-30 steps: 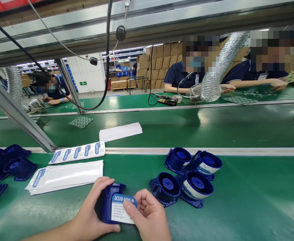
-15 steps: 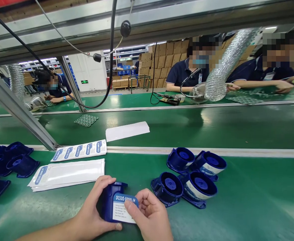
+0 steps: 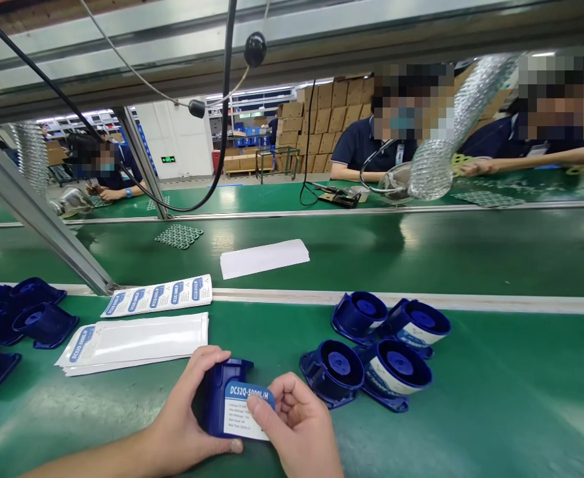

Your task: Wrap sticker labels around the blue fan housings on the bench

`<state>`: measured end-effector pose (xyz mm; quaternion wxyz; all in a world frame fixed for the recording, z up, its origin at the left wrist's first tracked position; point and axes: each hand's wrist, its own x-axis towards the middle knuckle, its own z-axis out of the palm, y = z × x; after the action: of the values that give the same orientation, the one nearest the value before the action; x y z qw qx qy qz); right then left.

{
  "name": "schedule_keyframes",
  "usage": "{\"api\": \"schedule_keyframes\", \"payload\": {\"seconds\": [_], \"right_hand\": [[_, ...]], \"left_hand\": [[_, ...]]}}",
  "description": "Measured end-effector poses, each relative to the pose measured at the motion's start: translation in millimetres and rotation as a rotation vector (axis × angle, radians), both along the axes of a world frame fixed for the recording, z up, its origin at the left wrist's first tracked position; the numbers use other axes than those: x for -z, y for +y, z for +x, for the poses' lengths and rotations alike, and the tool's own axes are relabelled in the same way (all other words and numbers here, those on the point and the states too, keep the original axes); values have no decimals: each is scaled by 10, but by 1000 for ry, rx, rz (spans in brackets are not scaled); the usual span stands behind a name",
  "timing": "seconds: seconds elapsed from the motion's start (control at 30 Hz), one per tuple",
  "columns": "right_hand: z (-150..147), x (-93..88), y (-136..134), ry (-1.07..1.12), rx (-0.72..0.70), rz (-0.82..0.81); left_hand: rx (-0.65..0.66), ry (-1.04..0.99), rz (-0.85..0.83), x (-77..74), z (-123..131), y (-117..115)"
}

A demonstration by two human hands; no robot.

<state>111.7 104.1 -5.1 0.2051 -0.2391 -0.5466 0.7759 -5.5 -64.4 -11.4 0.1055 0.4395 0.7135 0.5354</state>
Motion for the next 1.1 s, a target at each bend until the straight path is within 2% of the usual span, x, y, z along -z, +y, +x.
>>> {"api": "schedule_keyframes", "payload": {"seconds": [0.4, 0.87, 1.1], "right_hand": [[-1, 32, -2, 17, -6, -31], [-13, -39, -4, 32, 1, -149], [-14, -47, -8, 51, -9, -120]], "left_hand": [[13, -9, -17, -13, 0, 2], [29, -6, 29, 38, -26, 20], [28, 3, 35, 49, -25, 23]]}}
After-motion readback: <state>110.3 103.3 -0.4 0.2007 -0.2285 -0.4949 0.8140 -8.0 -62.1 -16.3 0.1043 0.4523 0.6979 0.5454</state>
